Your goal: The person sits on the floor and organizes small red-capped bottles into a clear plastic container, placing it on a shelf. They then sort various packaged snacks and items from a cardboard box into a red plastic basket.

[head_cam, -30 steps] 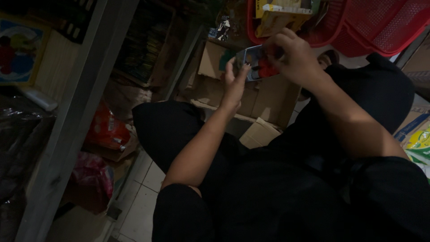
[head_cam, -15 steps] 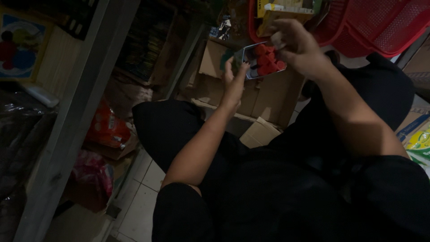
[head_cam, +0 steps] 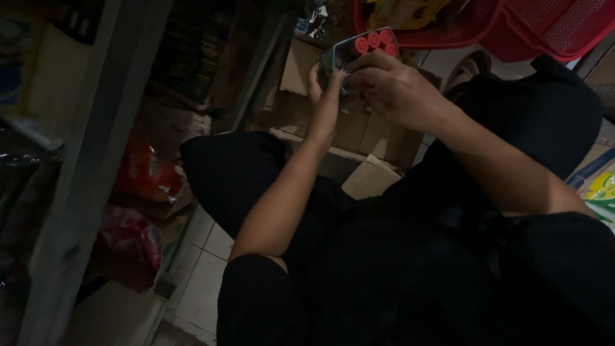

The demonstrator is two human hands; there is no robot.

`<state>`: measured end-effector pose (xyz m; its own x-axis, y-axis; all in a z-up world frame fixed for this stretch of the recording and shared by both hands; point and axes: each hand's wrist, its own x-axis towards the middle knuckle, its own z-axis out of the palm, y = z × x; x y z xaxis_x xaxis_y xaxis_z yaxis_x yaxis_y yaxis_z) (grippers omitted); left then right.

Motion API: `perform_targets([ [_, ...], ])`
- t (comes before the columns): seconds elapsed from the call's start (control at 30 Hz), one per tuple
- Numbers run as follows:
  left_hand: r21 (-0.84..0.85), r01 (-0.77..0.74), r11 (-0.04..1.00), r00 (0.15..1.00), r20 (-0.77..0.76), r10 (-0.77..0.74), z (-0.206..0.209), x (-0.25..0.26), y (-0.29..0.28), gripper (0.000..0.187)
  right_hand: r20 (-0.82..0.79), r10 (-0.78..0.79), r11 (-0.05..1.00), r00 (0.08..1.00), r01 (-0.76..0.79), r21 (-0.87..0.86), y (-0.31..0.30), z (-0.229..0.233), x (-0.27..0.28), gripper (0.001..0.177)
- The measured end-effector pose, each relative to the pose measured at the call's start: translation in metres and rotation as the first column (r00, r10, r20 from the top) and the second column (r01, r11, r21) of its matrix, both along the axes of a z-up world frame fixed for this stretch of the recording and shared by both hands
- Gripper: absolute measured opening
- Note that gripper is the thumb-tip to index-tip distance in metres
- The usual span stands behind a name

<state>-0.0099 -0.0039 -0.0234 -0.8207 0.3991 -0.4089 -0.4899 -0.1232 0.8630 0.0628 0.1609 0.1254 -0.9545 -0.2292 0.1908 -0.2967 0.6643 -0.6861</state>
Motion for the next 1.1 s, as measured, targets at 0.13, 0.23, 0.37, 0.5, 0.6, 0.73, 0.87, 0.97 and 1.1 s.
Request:
perform_targets([
  [0.13,-0.078,0.026,0.997,0.999,0.044,-0.023,0.011,-0.002,-0.001,0.083,-0.091,-0.055,0.996,0.994,0.061,0.065,0.003,-0.006,-0.002,0.039],
  [0.23,-0.185,0.040,0.982,0.999,0.036,-0.034,0.014,-0.004,-0.005,0.085,-0.162,-0.077,0.996,0.984,0.084,0.038,0.007,-0.012,-0.003,0.032],
  [0.37,-0.261,-0.039,0.964,0.995,0.079,0.061,0.005,-0.015,-0.013,0.092,-0.027,-0.200,0.978,0.980,0.197,-0.074,0.025,-0.022,-0.001,0.029],
  [0.5,0.128,-0.235,0.964,0.972,-0.001,0.237,-0.007,-0.036,-0.030,0.075,0.109,-0.203,0.977,0.973,0.209,-0.047,0.041,-0.051,-0.001,0.024],
  [0.6,0.197,-0.262,0.945,0.962,-0.019,0.271,-0.004,-0.045,-0.046,0.071,0.218,-0.192,0.972,0.957,0.155,0.176,0.042,-0.096,0.000,0.028],
  [0.73,0.321,-0.279,0.905,0.951,-0.038,0.307,0.012,-0.052,-0.053,0.073,0.356,-0.238,0.903,0.904,0.071,0.424,0.016,-0.188,-0.008,0.048],
  [0.87,0.347,-0.339,0.875,0.938,0.049,0.344,0.027,-0.059,-0.055,0.076,0.585,-0.202,0.924,0.785,-0.046,0.380,-0.015,-0.266,-0.018,0.078],
  [0.97,0.426,-0.335,0.840,0.934,0.035,0.355,0.026,-0.057,-0.059,0.079,0.513,-0.217,0.934,0.830,0.023,0.358,-0.051,-0.298,-0.023,0.084],
  [1.1,0.456,-0.352,0.818,0.920,0.009,0.391,0.023,-0.060,-0.064,0.085,0.665,-0.195,0.827,0.721,-0.244,0.507,-0.117,-0.314,-0.052,0.074],
])
